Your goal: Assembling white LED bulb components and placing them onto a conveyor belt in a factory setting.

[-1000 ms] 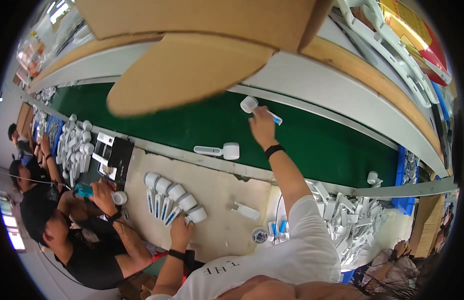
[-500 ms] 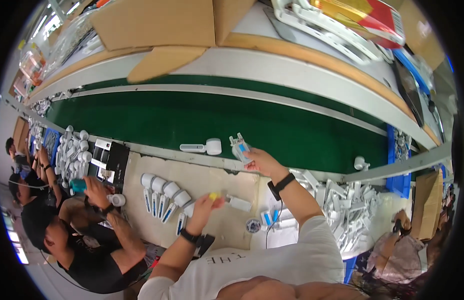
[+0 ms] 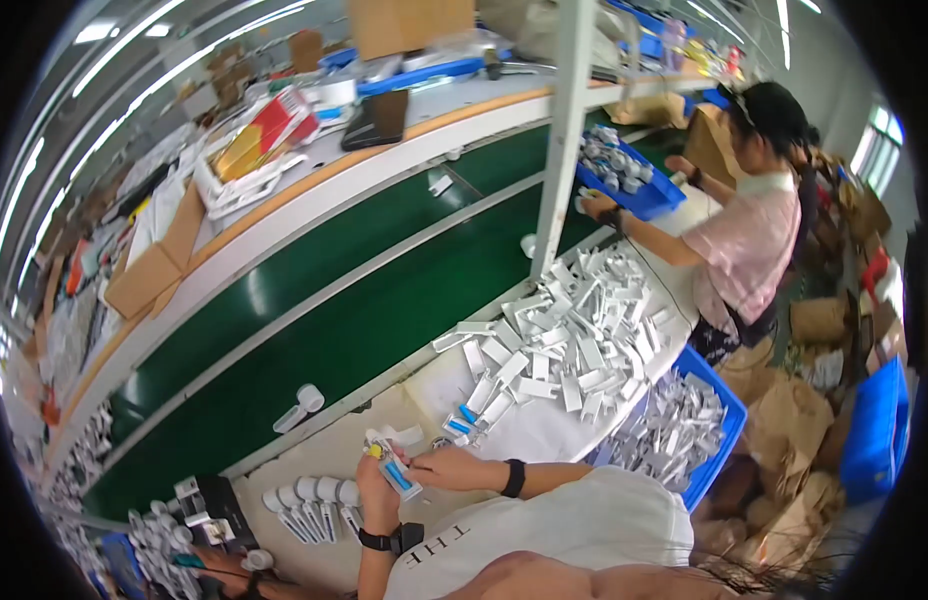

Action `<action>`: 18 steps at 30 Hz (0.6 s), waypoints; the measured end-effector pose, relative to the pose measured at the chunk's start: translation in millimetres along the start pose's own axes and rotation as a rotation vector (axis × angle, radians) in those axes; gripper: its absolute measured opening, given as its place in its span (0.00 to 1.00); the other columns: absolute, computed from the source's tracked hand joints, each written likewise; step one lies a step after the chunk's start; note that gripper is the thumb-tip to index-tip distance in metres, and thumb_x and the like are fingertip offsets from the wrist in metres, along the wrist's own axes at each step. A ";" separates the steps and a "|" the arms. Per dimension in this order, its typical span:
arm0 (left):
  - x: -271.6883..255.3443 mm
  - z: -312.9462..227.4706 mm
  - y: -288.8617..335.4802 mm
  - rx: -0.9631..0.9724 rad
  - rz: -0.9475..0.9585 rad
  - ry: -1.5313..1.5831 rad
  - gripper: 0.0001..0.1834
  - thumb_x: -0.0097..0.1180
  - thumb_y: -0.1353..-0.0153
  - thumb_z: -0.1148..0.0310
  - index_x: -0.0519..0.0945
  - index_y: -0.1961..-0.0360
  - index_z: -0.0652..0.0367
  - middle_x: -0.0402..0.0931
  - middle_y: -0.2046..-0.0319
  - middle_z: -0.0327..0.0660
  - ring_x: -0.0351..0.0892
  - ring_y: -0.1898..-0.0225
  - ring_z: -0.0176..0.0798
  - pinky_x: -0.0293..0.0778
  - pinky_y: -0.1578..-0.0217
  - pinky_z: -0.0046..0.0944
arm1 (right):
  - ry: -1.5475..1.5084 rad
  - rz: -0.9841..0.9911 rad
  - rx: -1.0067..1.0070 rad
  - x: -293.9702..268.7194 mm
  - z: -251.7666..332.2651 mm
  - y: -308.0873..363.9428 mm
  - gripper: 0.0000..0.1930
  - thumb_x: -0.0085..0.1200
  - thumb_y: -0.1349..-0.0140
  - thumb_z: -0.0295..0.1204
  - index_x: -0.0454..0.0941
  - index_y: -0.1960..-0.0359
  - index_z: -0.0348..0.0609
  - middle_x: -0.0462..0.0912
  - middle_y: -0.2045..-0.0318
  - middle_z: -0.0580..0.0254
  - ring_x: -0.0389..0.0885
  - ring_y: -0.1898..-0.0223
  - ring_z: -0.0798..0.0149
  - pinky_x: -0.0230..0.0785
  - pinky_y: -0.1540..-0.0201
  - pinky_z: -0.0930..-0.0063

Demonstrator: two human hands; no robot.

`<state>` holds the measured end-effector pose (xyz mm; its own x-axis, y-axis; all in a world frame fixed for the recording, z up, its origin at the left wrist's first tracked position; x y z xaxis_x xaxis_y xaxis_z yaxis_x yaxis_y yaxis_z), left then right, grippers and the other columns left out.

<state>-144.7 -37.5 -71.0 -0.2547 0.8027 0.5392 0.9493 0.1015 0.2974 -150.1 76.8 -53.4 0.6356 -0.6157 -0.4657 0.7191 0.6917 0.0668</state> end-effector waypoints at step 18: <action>77.3 -3.5 76.4 -0.266 0.218 -0.676 0.10 0.44 0.42 0.65 0.68 0.64 0.60 0.72 0.75 0.41 0.71 0.79 0.35 0.69 0.78 0.33 | -0.351 -0.500 -0.403 -72.0 -11.0 84.4 0.29 0.61 0.55 0.26 0.63 0.49 0.44 0.70 0.54 0.57 0.71 0.52 0.56 0.63 0.48 0.69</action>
<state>-92.5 30.3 -3.9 0.1836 0.9825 0.0323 0.8671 -0.1773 0.4655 -138.3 183.6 -23.9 0.3599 -0.9321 -0.0409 0.8304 0.3400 -0.4414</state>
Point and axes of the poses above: each hand's wrist, its own y-axis away from the middle knuckle, its own x-axis out of the palm, z = x × y, the point moved 8 cm from there along -y, towards the middle knuckle
